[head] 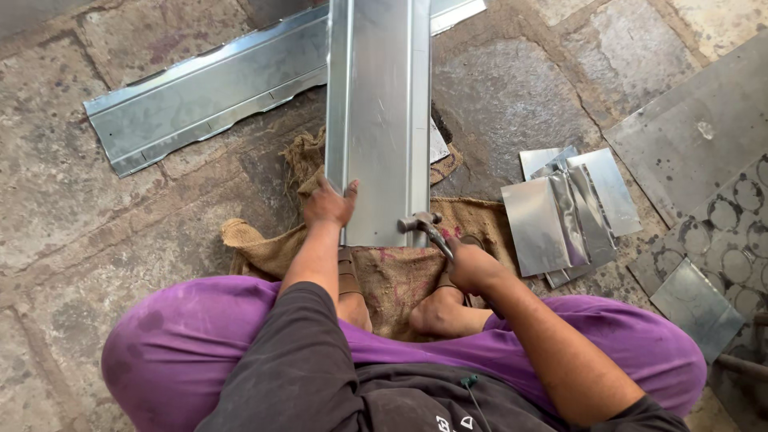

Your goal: The person sits on the floor and uses a hammer to repeatedly strike a long, rectangular metal sheet resting on a burlap sack. They adjust the sheet's position and orientation multiple times to work on different sections, eventually moving to a smaller metal piece.

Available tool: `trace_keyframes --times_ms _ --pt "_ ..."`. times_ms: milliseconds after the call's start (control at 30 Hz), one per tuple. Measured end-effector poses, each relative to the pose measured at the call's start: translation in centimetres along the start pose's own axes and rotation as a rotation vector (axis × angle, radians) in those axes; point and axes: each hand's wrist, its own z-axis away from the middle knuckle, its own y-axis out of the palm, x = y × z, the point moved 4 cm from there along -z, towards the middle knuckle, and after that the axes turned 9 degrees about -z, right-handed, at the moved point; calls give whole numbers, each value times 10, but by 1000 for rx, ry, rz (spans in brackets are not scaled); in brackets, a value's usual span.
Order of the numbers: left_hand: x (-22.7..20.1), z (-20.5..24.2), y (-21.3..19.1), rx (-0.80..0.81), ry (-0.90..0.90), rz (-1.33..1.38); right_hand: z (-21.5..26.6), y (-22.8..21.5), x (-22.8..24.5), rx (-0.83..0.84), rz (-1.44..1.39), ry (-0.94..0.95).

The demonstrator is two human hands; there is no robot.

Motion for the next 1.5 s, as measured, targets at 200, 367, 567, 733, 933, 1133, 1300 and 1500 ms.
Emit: trace_keyframes --times_ms 200,367,567,733,933,1133,1300,1500 --pt "16 -14 -16 -25 78 -116 -27 -32 7 -124 -86 26" --pt "14 -10 -32 -1 90 -119 -59 -44 12 -224 13 -70" --pt "3 5 -21 151 32 29 -75 -16 -12 -138 4 24" --pt "-27 20 -2 73 151 24 -68 -5 -47 -85 -41 96" --pt "-59 24 -1 123 171 -8 -70 -17 -69 -94 -72 250" --pt "-80 26 5 55 193 -25 -49 -34 -76 -214 -190 161" --pt "-76 24 0 58 175 -13 -44 -45 -65 -202 -402 197" --pt "-77 28 0 20 198 -8 -28 -68 -37 -312 -470 -37"
